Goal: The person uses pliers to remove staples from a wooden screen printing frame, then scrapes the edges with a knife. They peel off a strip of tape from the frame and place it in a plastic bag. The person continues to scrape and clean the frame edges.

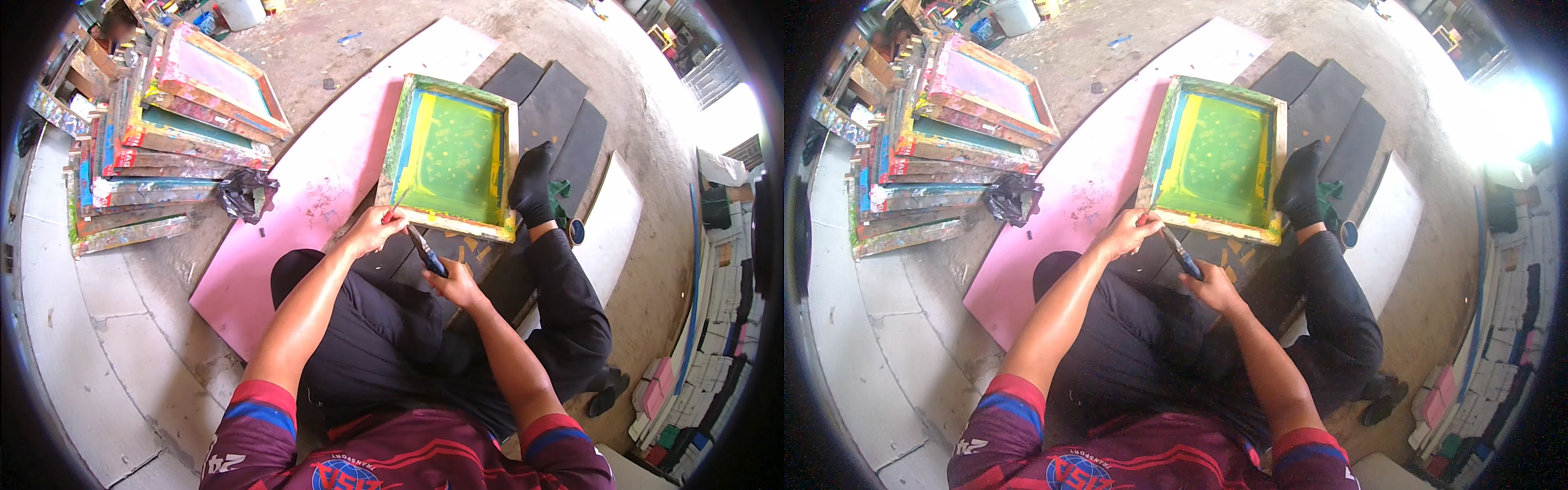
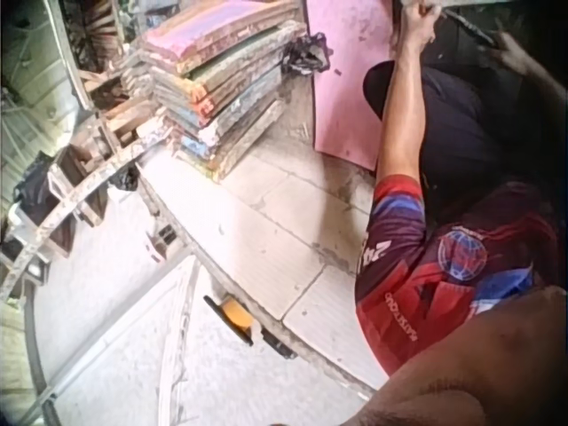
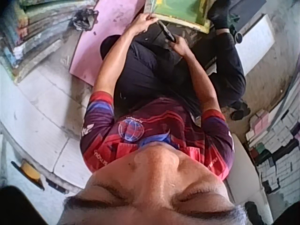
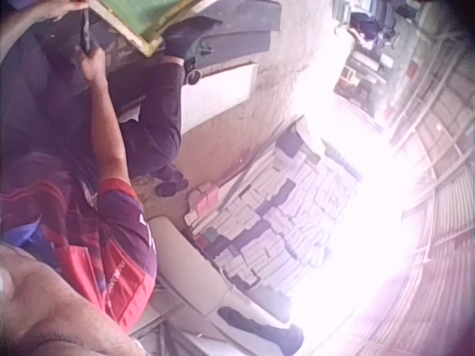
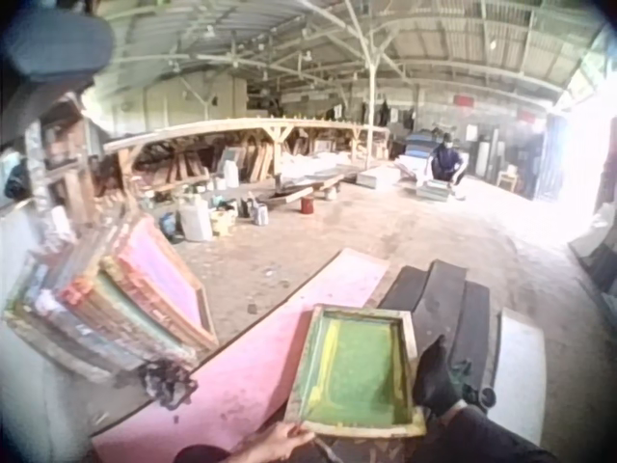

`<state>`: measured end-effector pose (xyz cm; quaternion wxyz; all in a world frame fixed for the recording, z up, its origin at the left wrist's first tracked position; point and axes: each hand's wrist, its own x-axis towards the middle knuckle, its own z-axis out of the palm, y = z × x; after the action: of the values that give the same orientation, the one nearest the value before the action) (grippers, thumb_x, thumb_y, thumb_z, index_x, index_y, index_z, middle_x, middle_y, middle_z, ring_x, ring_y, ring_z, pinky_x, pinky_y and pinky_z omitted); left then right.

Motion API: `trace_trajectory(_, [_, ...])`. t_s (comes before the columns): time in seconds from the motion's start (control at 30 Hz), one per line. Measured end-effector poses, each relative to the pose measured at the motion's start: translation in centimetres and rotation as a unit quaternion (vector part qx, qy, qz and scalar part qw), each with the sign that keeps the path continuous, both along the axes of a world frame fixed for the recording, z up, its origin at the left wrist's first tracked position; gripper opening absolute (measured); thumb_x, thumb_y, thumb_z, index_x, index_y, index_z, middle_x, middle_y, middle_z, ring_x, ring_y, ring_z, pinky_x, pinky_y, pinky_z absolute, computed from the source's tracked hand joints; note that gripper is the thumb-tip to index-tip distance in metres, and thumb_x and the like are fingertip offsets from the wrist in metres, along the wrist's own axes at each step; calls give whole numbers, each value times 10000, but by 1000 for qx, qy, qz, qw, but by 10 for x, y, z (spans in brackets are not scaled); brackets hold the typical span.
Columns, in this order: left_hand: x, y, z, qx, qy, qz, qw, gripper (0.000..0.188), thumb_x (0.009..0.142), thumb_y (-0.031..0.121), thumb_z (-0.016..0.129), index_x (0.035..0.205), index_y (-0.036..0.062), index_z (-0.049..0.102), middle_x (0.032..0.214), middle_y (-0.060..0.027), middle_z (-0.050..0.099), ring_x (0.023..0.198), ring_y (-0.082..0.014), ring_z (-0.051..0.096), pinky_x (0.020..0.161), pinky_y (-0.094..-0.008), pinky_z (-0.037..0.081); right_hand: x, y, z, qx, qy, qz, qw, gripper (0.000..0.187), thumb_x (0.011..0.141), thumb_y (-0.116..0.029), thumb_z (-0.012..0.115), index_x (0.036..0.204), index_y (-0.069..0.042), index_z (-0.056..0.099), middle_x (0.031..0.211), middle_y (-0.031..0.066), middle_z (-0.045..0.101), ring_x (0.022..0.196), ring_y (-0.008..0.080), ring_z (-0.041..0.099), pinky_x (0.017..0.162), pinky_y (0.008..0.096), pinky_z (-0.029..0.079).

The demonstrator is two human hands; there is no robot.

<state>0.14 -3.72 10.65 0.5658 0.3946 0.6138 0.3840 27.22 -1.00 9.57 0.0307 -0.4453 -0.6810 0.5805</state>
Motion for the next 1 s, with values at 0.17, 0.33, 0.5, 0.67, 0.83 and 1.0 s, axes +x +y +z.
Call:
trace_trajectory(0.17, [-1,0,0,2,-13,4,1000,273,1046,268,687,1157,19,667,843,-28,707,462,-52,486,403,-242,376,1,7,14,-118,10,6,993,342,1007,-300,713,1117,21,675,902,82,745,791,161,715,719,361,562])
trace_trajectory(0.33, [-14,5,-25,11,16,82,996,251,1039,277,684,1094,34,656,832,-35,688,453,-62,474,394,-248,377,19,18,4,-184,58,-7,981,359,1021,-282,706,1172,38,641,1014,111,769,768,193,730,701,361,578])
trace_trajectory(0.5, [-60,6,-33,-26,69,312,947,229,1012,248,682,923,43,628,725,-47,658,430,-119,511,366,-303,397,41,48,13,-176,-23,-32,984,304,1018,-240,707,1160,12,615,1059,124,769,734,209,735,695,364,599])
trace_trajectory(0.67, [-81,9,-34,-81,53,398,912,211,1002,208,671,877,51,607,701,-39,620,452,-145,520,389,-324,397,59,67,13,-200,14,-34,979,307,1015,-185,692,1260,-28,595,1100,136,763,784,247,767,649,365,611])
trace_trajectory(0.83, [-94,7,-63,-101,80,424,896,174,946,173,683,850,35,641,703,-60,652,485,-174,580,432,-336,442,55,79,22,-261,-2,-44,964,564,1005,-181,695,1500,-48,462,1092,143,755,853,239,763,660,373,613])
trace_trajectory(1.0, [-101,7,-83,-139,144,451,870,156,918,149,681,851,8,682,683,-104,680,521,-206,644,465,-373,471,57,91,22,-281,-12,-11,960,539,1024,-215,679,1489,-52,461,1121,149,757,895,249,769,685,389,627])
